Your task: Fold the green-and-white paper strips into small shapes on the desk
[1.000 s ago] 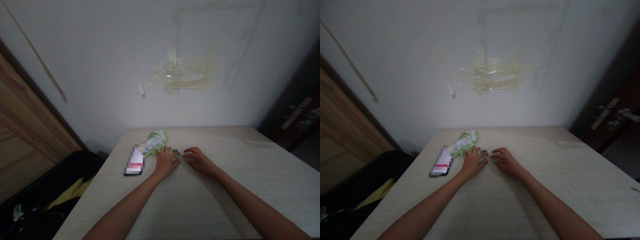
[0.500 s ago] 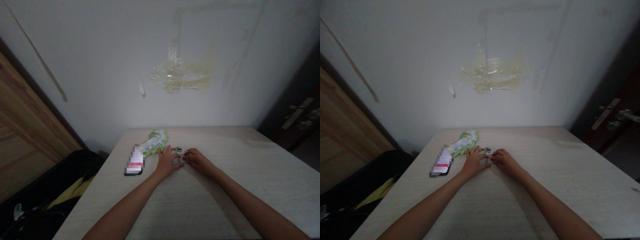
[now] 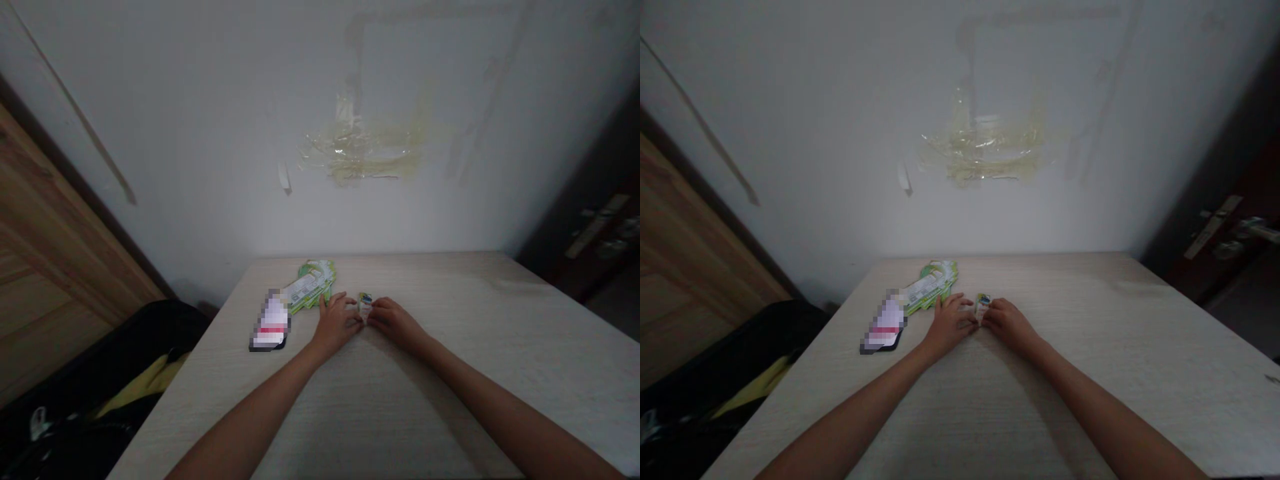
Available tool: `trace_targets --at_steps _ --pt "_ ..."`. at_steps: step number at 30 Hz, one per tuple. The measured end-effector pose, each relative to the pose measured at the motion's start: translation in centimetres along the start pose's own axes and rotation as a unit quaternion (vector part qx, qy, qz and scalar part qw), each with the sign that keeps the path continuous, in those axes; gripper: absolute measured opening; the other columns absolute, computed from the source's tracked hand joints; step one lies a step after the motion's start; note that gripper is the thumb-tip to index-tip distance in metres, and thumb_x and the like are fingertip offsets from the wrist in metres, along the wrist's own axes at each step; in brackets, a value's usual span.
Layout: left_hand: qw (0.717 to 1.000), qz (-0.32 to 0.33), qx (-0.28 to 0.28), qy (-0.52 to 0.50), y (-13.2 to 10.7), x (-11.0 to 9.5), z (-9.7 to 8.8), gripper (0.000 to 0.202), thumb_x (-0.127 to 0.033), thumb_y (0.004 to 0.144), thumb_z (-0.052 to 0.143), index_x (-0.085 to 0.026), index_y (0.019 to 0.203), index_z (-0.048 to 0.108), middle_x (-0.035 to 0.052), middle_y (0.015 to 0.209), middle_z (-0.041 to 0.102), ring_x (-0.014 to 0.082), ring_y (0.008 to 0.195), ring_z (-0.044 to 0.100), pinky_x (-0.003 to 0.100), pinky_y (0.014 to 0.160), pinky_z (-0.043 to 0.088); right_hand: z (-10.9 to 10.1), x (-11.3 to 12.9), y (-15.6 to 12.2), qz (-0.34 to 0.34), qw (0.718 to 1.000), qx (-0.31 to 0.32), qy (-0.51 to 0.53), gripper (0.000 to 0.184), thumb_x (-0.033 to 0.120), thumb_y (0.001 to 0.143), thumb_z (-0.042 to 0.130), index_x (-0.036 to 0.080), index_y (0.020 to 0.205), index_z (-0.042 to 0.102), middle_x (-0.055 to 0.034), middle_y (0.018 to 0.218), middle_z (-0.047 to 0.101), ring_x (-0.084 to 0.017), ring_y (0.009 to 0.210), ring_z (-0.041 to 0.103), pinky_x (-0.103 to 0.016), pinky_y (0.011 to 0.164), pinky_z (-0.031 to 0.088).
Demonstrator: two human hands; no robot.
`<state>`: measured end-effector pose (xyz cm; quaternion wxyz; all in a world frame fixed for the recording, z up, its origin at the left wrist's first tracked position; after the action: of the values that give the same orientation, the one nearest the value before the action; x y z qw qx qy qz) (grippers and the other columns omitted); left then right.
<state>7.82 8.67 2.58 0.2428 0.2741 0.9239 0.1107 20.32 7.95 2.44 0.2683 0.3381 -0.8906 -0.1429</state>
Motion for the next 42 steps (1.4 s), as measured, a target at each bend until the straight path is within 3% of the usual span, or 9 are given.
trace_targets --at_steps 8,16,24,42 --pt "1.000 -0.003 0.003 -0.005 0.2 -0.2 0.1 0.008 -0.040 0.079 0.071 -0.032 0.080 0.074 -0.0029 0.121 0.062 0.0273 0.133 0.035 0.061 0.112 -0.004 0.1 0.0 0.4 0.042 0.999 0.011 -0.017 0.014 0.027 0.092 0.055 0.020 0.086 0.066 -0.0064 0.091 0.060 -0.021 0.089 0.053 -0.031 0.079 0.045" --pt "0.999 -0.034 -0.003 -0.011 0.3 -0.1 0.4 0.007 -0.036 0.080 0.070 -0.030 0.079 0.073 -0.0028 0.120 0.063 0.0258 0.130 0.039 0.059 0.112 0.002 0.3 -0.1 0.5 0.052 0.997 0.007 -0.054 0.013 0.026 0.091 0.057 0.019 0.085 0.066 -0.0069 0.090 0.059 -0.021 0.087 0.051 -0.033 0.078 0.042" --pt "0.999 -0.050 -0.011 -0.014 0.2 0.0 0.1 0.004 -0.031 0.078 0.070 -0.029 0.080 0.072 -0.0010 0.122 0.063 0.0259 0.130 0.039 0.059 0.111 0.005 0.0 -0.5 0.0 0.035 0.999 0.003 0.018 0.009 0.021 0.086 0.062 0.023 0.093 0.068 -0.0060 0.095 0.058 -0.021 0.092 0.052 -0.032 0.081 0.044" --pt "0.998 -0.067 -0.018 0.012 0.3 -0.4 0.2 0.008 -0.032 0.083 0.065 -0.026 0.082 0.071 0.0020 0.129 0.058 0.0270 0.131 0.038 0.064 0.111 0.004 0.5 -1.5 0.4 0.114 0.993 -0.025 0.012 0.006 0.021 0.081 0.067 0.019 0.086 0.069 -0.0062 0.091 0.059 -0.020 0.090 0.052 -0.032 0.081 0.043"
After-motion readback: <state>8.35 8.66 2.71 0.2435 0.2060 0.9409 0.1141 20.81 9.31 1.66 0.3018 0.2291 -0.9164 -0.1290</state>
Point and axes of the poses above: each hand's wrist, its own y-axis towards the middle knuckle, its own z-axis out of the palm, x = y × z, the point moved 9 cm from there along y, towards the middle knuckle
